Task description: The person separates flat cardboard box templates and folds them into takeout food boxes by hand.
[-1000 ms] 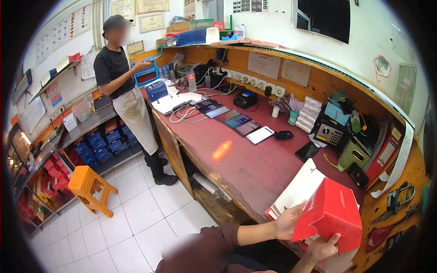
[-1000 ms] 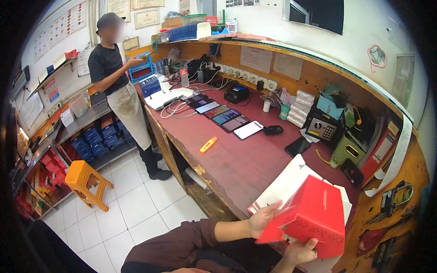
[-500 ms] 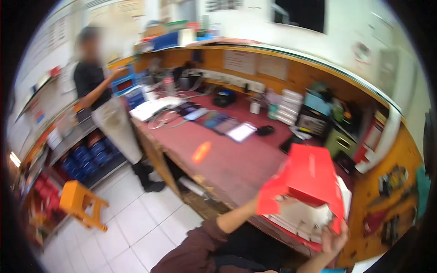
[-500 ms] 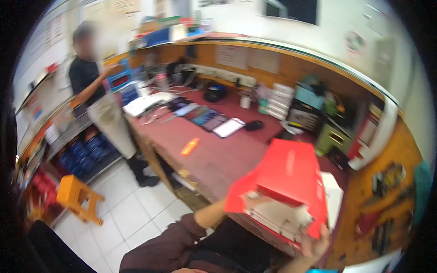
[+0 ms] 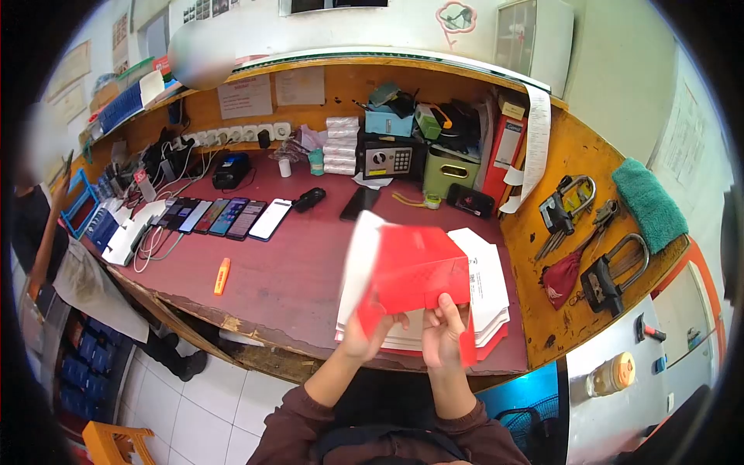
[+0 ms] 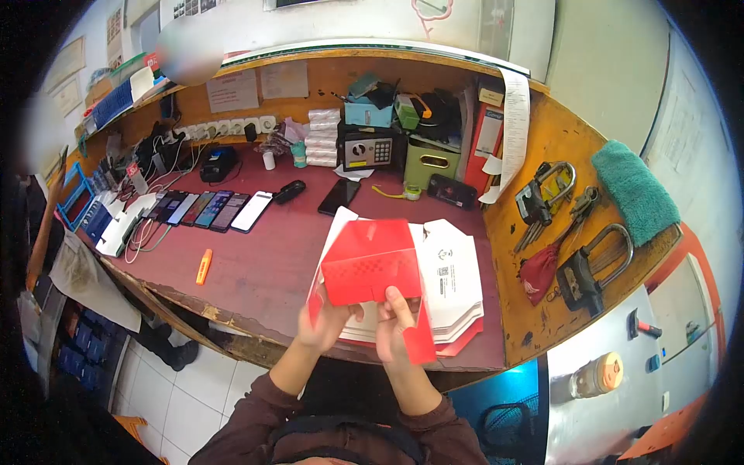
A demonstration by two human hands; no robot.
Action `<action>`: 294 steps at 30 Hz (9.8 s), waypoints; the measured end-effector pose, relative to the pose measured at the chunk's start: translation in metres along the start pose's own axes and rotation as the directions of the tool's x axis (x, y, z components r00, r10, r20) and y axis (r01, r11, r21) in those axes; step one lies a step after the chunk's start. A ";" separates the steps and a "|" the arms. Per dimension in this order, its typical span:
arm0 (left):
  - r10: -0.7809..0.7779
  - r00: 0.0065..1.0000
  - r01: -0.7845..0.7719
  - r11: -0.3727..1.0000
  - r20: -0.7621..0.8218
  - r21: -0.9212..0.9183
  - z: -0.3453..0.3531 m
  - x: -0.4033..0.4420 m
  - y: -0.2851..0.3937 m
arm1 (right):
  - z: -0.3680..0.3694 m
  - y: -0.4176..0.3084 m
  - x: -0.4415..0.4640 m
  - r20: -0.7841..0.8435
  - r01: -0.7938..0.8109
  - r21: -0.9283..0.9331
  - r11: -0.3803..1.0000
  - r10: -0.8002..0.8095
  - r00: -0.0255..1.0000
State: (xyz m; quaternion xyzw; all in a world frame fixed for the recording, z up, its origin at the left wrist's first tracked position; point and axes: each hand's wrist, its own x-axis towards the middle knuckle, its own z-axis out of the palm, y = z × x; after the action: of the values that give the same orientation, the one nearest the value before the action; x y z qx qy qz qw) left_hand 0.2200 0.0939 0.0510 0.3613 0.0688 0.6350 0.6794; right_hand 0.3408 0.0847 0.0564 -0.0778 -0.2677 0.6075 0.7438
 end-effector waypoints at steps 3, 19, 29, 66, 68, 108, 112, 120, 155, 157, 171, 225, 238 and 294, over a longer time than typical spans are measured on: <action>-0.091 0.995 0.099 0.912 0.039 -0.398 -0.039 -0.001 -0.005 | 0.010 0.004 0.001 -0.097 0.232 -0.324 0.917 -0.276 0.956; -0.209 0.962 0.184 0.029 -0.174 0.982 0.010 -0.038 0.053 | -0.004 0.009 0.012 0.154 0.174 -0.545 0.820 -0.106 0.982; 0.442 0.894 -0.047 0.263 -0.077 0.964 -0.120 -0.021 0.044 | 0.026 0.011 0.014 0.490 0.413 -0.868 0.277 0.342 0.802; -0.602 0.759 -0.463 -0.230 0.248 0.856 -0.062 0.027 -0.008 | -0.018 -0.047 -0.032 0.368 0.334 -0.927 0.171 0.243 0.897; -0.611 0.746 -0.492 -0.238 0.265 0.838 -0.064 0.027 -0.008 | -0.024 -0.041 -0.036 0.438 0.387 -0.895 0.223 0.268 0.858; 0.217 0.966 -0.252 0.906 0.138 0.341 0.028 -0.003 -0.015 | -0.005 -0.002 -0.028 -0.139 0.455 -0.472 0.755 -0.573 0.808; 0.266 0.926 -0.373 0.555 0.266 0.743 0.007 0.000 -0.012 | 0.002 -0.011 -0.022 -0.143 0.016 0.024 1.000 -0.012 0.990; 0.273 0.953 -0.302 0.907 0.134 0.293 0.002 -0.005 0.004 | -0.007 -0.024 -0.020 0.018 -0.060 0.136 0.989 0.058 0.998; -0.142 0.982 0.162 0.972 -0.125 0.171 0.002 -0.025 -0.019 | -0.020 0.038 -0.059 0.049 0.245 -0.203 0.948 -0.241 0.969; -0.218 0.970 0.225 0.972 -0.107 0.062 0.001 -0.028 -0.018 | -0.033 0.036 -0.061 0.076 0.253 -0.351 0.902 -0.242 0.967; -0.274 0.953 0.227 0.927 0.125 0.300 -0.049 -0.006 0.066 | -0.063 -0.083 -0.026 0.206 0.065 -0.677 0.733 0.104 0.973; -0.097 0.995 0.070 0.818 0.018 0.571 -0.005 -0.026 -0.018 | -0.030 -0.010 -0.017 -0.017 -0.212 0.008 0.977 0.212 0.977; 0.248 0.916 0.000 0.785 -0.315 0.620 -0.006 -0.030 -0.017 | -0.003 -0.002 -0.014 0.067 0.224 -0.352 0.909 -0.214 0.974; 0.189 0.875 -0.247 -0.616 0.445 0.748 -0.191 -0.066 0.130 | 0.082 0.170 0.078 0.343 0.828 -0.548 -0.116 0.872 0.349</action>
State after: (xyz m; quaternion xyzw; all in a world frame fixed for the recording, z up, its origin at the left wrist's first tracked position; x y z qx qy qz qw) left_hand -0.0034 0.1018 -0.0367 0.7727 0.4772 0.3817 -0.1718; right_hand 0.1633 0.1840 0.0749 -0.2445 -0.9663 0.0766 0.0250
